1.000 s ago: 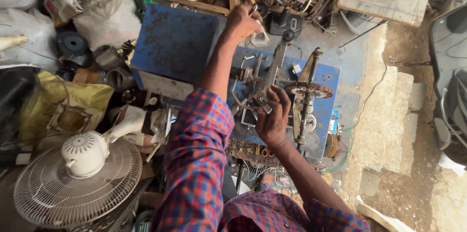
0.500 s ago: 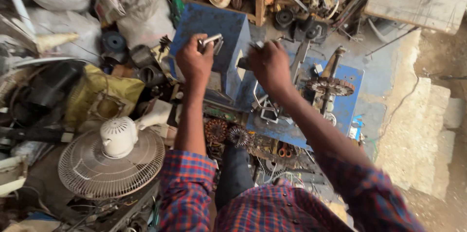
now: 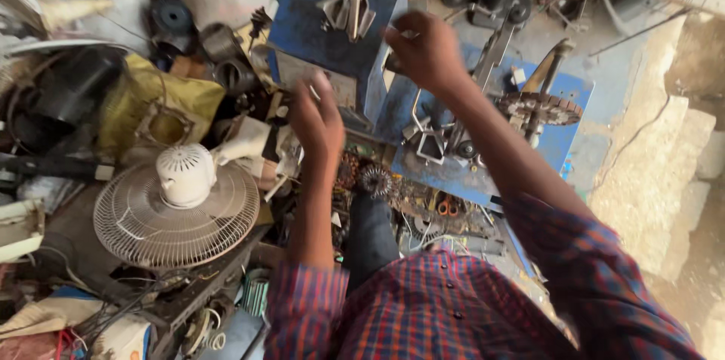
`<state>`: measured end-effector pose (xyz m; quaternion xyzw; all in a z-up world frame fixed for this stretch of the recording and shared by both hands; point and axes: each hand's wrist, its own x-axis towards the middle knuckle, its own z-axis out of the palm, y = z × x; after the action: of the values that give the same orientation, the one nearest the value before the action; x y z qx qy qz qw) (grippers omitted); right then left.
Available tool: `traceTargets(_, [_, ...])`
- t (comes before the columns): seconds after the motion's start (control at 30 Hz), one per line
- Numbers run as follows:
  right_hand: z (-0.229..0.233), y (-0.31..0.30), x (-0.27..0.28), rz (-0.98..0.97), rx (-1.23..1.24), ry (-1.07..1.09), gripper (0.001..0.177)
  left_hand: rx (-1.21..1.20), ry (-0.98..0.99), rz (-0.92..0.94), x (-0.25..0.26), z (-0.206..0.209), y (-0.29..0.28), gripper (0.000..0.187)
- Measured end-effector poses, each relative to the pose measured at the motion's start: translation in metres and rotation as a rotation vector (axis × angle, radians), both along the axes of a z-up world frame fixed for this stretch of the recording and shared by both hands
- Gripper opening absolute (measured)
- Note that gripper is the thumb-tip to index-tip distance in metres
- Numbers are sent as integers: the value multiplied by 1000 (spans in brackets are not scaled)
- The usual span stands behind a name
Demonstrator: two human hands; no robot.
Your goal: The person sits on the floor and uses a small metal tool to scrape or clean the surface of a circular copper-wound electrical component. They then place the component on a blue machine, insert a metal rod, and tighten it with a wrench.
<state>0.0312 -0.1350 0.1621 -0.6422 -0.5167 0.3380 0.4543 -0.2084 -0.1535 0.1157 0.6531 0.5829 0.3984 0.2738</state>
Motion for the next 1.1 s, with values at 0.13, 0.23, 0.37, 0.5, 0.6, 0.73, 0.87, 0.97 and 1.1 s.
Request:
traceTargets(0.13, [23, -106, 30, -64, 146, -208, 16, -499, -97, -258, 1, -102, -121, 36])
traceTargets(0.23, [36, -159, 37, -138, 204, -330, 15, -768, -512, -53, 33, -170, -174, 55])
traceTargets(0.37, [37, -203, 35, -275, 146, -307, 11, -950, -890, 192, 77, -208, -202, 84])
traceTargets(0.5, [30, -228, 32, -293, 124, -270, 9, -715, -675, 127, 93, -199, -200, 81])
traceTargets(0.6, [28, -241, 29, -332, 141, -243, 11, -318, -192, -73, 99, -182, -193, 71])
traceTargets(0.73, [28, -253, 22, -340, 147, -257, 10, -465, 46, -116, 94, -168, -175, 52])
traceTargets(0.87, [30, -268, 10, -328, 101, -337, 10, -442, 54, -66, 98, -174, -158, 38])
traceTargets(0.97, [26, -282, -2, -306, 33, -177, 8, -359, 82, -124, 98, -190, -160, 22])
traceTargets(1.1, [20, -288, -10, -266, 86, -317, 10, -338, -45, -61, 97, -207, -166, 21])
